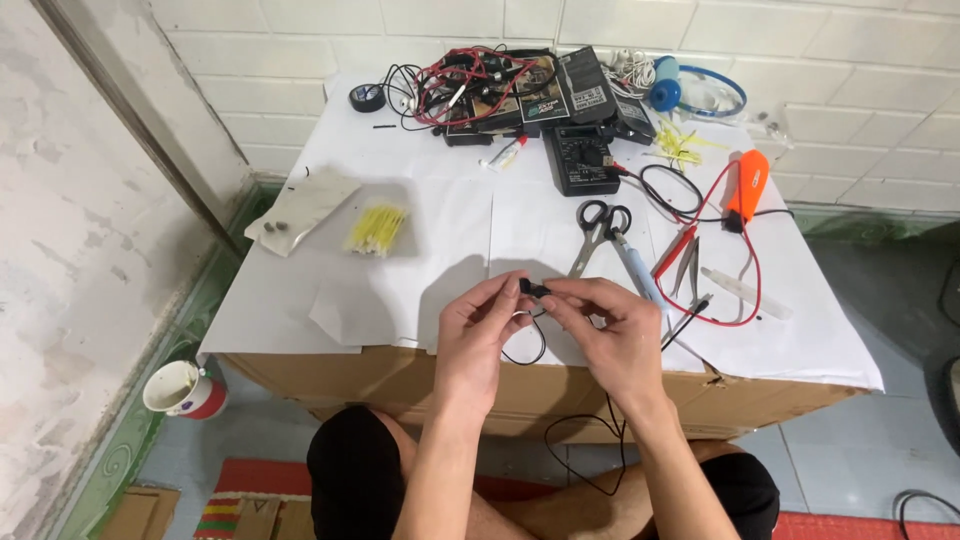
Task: Insulating and repairing small wire joints using scissors and manual manipulation on a makeshift workbench.
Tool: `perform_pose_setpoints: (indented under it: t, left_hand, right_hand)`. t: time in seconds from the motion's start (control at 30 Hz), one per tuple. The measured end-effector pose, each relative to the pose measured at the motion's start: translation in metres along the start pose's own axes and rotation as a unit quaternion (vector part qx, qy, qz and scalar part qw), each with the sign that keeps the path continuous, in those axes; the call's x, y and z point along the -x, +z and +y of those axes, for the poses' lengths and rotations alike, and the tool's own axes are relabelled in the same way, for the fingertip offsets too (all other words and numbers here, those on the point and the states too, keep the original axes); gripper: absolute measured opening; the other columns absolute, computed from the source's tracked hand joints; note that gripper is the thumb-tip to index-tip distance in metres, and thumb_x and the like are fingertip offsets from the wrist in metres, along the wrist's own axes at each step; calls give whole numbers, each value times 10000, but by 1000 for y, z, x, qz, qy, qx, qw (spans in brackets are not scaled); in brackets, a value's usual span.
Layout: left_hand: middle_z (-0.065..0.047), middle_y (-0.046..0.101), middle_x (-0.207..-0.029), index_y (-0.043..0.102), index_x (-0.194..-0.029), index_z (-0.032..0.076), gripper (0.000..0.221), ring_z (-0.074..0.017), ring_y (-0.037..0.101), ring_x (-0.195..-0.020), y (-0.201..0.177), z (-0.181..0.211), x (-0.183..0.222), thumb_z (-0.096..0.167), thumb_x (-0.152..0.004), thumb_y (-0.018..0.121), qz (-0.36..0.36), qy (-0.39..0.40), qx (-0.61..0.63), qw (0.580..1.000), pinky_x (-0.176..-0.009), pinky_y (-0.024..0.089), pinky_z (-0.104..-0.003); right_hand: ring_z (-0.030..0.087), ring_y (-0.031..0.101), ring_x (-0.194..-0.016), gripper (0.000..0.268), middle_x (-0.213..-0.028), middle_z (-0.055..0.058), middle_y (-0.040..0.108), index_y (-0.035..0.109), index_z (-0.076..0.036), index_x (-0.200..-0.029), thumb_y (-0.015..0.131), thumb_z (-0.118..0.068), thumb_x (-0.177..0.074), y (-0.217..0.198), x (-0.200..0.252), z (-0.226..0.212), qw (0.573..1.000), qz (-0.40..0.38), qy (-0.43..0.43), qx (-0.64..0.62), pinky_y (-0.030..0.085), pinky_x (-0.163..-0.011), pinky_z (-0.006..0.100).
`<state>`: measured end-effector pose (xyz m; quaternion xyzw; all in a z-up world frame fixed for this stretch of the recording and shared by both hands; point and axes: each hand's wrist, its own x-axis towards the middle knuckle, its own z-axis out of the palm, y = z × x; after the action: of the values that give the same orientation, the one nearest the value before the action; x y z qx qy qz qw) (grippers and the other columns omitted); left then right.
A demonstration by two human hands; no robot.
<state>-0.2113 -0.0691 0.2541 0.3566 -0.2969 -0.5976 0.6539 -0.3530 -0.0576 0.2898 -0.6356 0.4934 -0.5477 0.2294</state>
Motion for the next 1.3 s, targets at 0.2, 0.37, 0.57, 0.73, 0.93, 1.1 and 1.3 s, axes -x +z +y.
perform_pose_setpoints:
  t: [0.2,0.37,0.57,0.73,0.93,1.1,1.3]
  left_hand:
    - [-201,743,-926,757,-1156,-50,286,-201,721,-866,-1,0,-1,130,-934,740,-14,11,-8,1000,-816,635,-308]
    - [-196,751,-930,755,-1158,-47,295,-185,708,-850,0,0,1,136,-928,747,-16,16,-14,1000,-801,629,-294]
    - [-206,762,-943,760,-1157,-45,295,-190,714,-849,-3,-4,-2,131,-921,757,-17,20,-21,999,-804,631,-304]
    - [-197,764,-921,772,-1132,-43,275,-178,708,-831,-2,-5,-1,125,-913,766,-17,30,-25,999,-802,628,-292]
    - [-200,757,-879,785,-1095,-49,253,-181,705,-807,-4,-9,-4,113,-902,780,-21,43,-25,999,-796,624,-287]
    - [-197,751,-859,790,-1078,-51,241,-182,703,-802,-5,-9,-3,107,-897,785,-19,54,-30,998,-783,620,-278]
    - [-205,781,-892,795,-1056,-40,227,-201,727,-807,-9,-11,-6,115,-890,794,-39,56,-55,996,-762,603,-289]
  right_hand:
    - [109,672,-626,184,-717,44,768,846,-127,-953,879,-48,-790,1,-2,-8,999,13,-51,6,572,-654,252]
    - [118,659,-621,204,-706,55,763,845,-127,-953,871,-21,-780,1,-3,-10,998,11,-67,4,581,-667,270]
    - [141,718,-638,202,-719,53,771,843,-126,-959,870,-30,-782,-1,-2,-12,997,18,-75,28,599,-681,283]
    - [179,752,-643,185,-719,60,778,847,-128,-949,855,-28,-793,-4,0,-23,993,15,-93,66,614,-667,298]
    - [203,776,-657,145,-754,58,802,844,-117,-922,834,-28,-809,-7,3,-26,990,11,-112,81,620,-668,309]
    - [180,761,-639,103,-742,48,788,832,-112,-916,820,-45,-838,-7,3,-25,985,10,-145,93,618,-658,294]
    - [177,734,-613,87,-709,50,760,816,-91,-904,798,-26,-849,-9,4,-29,978,1,-180,102,616,-639,305]
